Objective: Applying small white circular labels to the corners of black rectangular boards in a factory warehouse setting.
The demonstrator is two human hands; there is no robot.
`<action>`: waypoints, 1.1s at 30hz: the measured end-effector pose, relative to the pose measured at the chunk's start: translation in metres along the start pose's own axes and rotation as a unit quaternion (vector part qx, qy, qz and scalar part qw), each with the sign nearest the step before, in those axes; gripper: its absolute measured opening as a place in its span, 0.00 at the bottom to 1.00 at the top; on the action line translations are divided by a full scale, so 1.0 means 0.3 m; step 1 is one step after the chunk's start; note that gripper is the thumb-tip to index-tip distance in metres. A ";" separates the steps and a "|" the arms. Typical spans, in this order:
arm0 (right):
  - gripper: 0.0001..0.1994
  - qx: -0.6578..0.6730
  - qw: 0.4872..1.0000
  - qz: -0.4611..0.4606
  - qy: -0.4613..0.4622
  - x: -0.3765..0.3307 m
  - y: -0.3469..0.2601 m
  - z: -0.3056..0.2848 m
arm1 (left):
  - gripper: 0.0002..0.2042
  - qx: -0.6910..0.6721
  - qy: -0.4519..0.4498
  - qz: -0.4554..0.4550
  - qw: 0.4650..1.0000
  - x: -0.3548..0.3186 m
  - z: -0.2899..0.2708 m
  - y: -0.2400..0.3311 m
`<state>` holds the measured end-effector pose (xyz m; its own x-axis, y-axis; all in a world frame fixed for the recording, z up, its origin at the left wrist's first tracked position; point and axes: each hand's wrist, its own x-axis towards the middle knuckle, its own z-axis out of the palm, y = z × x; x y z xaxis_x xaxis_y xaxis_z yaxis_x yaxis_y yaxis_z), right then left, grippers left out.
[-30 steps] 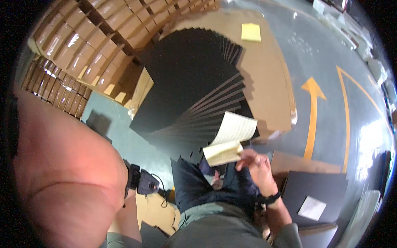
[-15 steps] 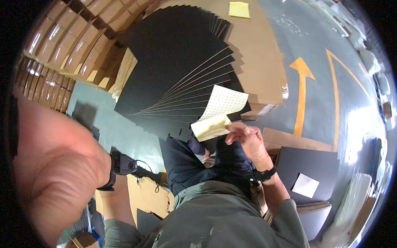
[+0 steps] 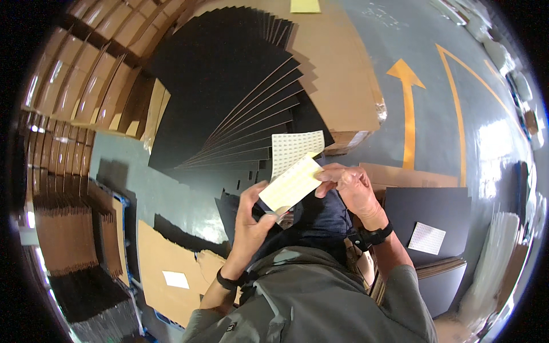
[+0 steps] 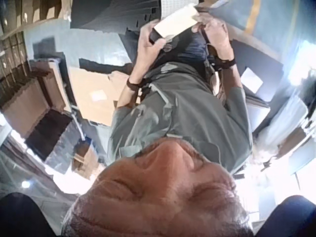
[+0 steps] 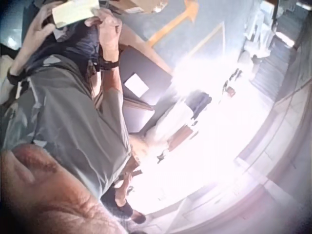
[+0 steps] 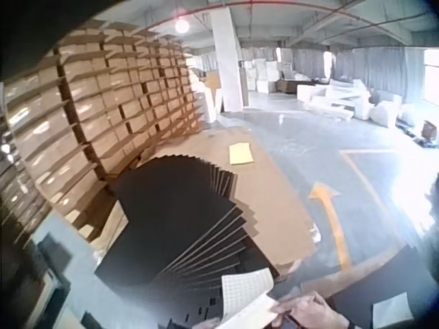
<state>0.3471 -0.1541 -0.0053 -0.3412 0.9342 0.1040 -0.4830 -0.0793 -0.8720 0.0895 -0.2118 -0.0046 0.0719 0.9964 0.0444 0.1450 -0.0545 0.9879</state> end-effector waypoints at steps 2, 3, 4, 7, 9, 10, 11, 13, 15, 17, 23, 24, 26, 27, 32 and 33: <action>0.26 -0.001 1.000 0.000 0.002 -0.004 0.015 -0.007 | 0.23 0.045 0.022 -0.008 0.999 0.018 0.027 0.056; 0.26 0.002 1.000 0.004 -0.004 -0.004 0.019 -0.003 | 0.20 -0.005 0.034 -0.071 0.997 0.020 0.033 0.067; 0.26 0.001 1.000 0.006 -0.005 -0.005 0.021 0.003 | 0.20 -0.003 0.040 -0.073 0.996 0.025 0.029 0.044; 0.25 -0.008 1.000 0.000 -0.007 -0.013 0.020 0.008 | 0.14 -0.105 0.036 -0.065 0.992 0.043 0.020 -0.013; 0.26 -0.027 1.000 0.001 -0.005 -0.020 0.020 0.004 | 0.11 -0.069 0.052 0.039 0.995 0.046 0.022 -0.007; 0.26 -0.026 1.000 0.002 -0.005 -0.025 0.018 0.007 | 0.11 -0.068 0.053 0.039 0.996 0.039 0.022 -0.005; 0.25 -0.045 0.999 0.011 -0.010 -0.030 0.011 0.012 | 0.10 -0.145 0.032 -0.021 0.989 0.030 0.023 -0.004; 0.24 -0.067 0.997 0.022 -0.015 -0.031 -0.033 0.025 | 0.09 -0.223 0.012 -0.081 0.971 0.023 0.019 0.002; 0.23 -0.261 0.964 0.053 -0.007 -0.025 -0.124 0.036 | 0.08 -0.115 0.008 -0.046 0.992 0.031 0.001 0.021; 0.16 -0.281 0.956 0.067 0.045 -0.014 -0.165 0.038 | 0.08 -0.033 0.005 -0.012 0.999 0.042 -0.029 0.055; 0.12 -0.513 0.850 -0.064 -0.102 0.082 -0.190 0.187 | 0.09 0.092 -0.032 0.011 0.995 0.036 -0.071 0.126; 0.11 -0.496 0.861 -0.022 -0.109 0.089 -0.185 0.214 | 0.09 0.092 -0.044 0.004 0.995 0.032 -0.075 0.147; 0.10 -0.485 0.867 0.003 -0.111 0.085 -0.170 0.221 | 0.09 0.057 -0.041 -0.022 0.997 0.025 -0.073 0.207; 0.10 -0.475 0.872 0.026 -0.114 0.088 -0.164 0.226 | 0.09 0.022 -0.037 -0.045 0.998 0.018 -0.075 0.224; 0.09 -0.447 0.883 0.045 -0.139 0.101 -0.141 0.250 | 0.09 -0.068 -0.029 -0.096 0.993 0.003 -0.059 0.173; 0.08 -0.447 0.884 0.021 -0.137 0.105 -0.126 0.251 | 0.09 -0.075 -0.045 -0.125 0.988 0.002 -0.059 0.164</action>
<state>0.2939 -0.1479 0.0671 -0.5849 0.8084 0.0671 0.3232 0.3082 -0.8947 0.0792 -0.2127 0.0465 0.1408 0.9672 -0.2113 0.0227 0.2103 0.9774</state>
